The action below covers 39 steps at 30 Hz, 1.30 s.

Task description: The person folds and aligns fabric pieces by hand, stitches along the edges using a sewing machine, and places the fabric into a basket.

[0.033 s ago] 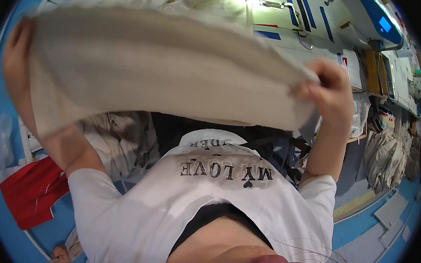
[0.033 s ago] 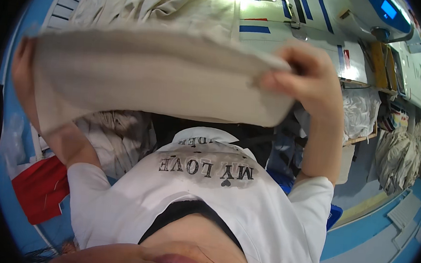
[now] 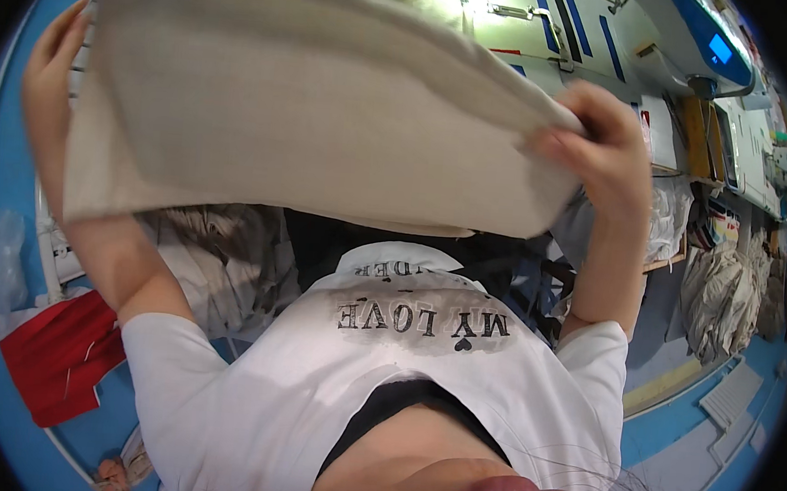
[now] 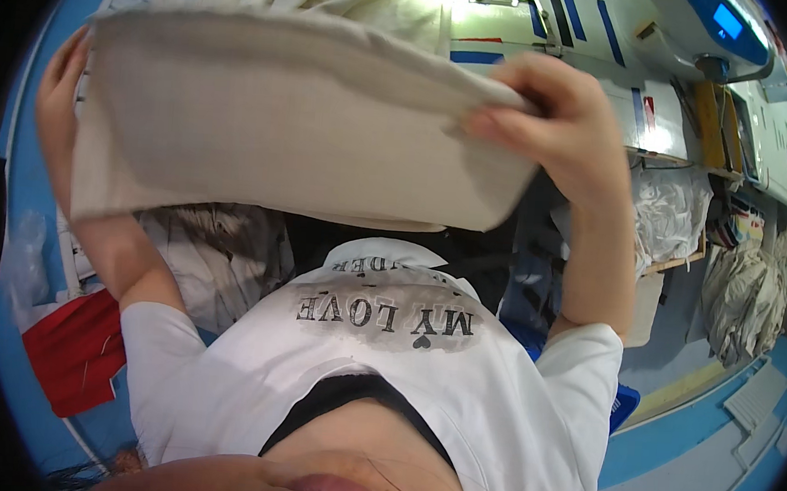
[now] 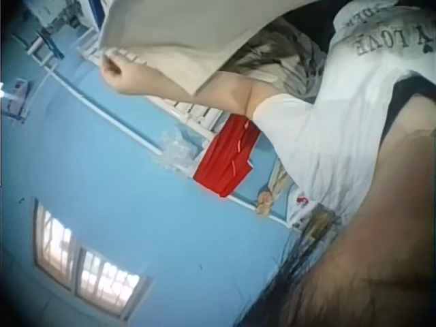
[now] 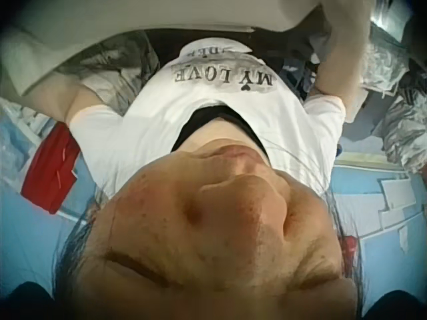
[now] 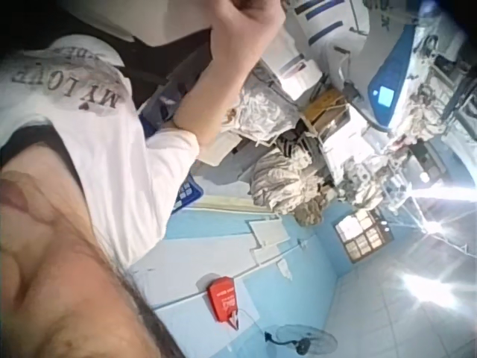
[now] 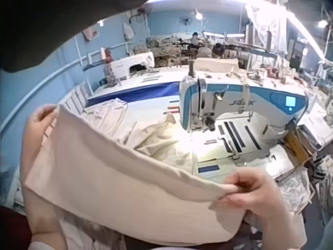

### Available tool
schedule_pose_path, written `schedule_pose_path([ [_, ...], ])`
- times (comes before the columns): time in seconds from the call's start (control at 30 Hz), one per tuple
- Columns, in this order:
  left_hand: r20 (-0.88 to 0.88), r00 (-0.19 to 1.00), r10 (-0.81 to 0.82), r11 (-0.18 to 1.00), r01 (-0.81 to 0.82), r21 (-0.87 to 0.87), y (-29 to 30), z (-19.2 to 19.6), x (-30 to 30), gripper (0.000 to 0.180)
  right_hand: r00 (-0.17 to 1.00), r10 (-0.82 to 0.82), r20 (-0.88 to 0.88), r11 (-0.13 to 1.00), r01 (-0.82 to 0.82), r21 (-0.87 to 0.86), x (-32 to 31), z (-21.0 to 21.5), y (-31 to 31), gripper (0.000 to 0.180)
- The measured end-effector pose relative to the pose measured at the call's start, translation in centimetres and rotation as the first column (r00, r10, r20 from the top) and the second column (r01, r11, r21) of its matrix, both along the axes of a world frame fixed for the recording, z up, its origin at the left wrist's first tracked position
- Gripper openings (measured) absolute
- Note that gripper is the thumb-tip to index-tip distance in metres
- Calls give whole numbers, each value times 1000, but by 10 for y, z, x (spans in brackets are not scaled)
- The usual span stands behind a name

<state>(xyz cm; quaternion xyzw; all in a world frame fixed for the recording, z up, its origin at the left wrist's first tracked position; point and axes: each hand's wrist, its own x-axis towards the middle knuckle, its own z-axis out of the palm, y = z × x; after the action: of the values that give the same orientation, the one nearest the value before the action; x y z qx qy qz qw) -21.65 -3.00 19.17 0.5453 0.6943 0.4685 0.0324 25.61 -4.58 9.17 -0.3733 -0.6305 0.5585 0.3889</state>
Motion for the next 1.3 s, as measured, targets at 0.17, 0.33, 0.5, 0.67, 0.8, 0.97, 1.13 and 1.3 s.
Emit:
schedule_pose_path([
  [0.17,-229,673,-703,710,681,-181,44,-45,101,35,953,-79,293,992,46,116,-69,-15,49,24],
  [0.33,38,411,-911,382,875,-296,68,-128,190,28,908,-396,136,890,343,301,-60,-61,51,28],
  [0.5,341,498,-797,416,863,-288,74,-150,174,19,893,-264,365,965,244,100,-35,-87,-16,25],
  [0.67,395,459,-796,380,887,-264,74,-178,170,19,858,-161,488,938,-21,346,-55,-109,-38,20],
  [0.8,394,528,-752,434,847,-306,70,-188,166,18,859,-195,473,978,138,154,-36,-107,-43,10],
  [0.97,385,524,-760,428,849,-312,67,-186,167,17,880,-229,416,971,236,36,-28,-115,-39,10],
  [1.13,441,483,-756,428,875,-225,65,-170,163,20,916,-392,83,867,338,367,-48,-82,1,44],
  [1.3,715,226,-662,401,912,83,76,-127,183,19,936,-104,338,994,84,71,-67,-80,-22,35],
])
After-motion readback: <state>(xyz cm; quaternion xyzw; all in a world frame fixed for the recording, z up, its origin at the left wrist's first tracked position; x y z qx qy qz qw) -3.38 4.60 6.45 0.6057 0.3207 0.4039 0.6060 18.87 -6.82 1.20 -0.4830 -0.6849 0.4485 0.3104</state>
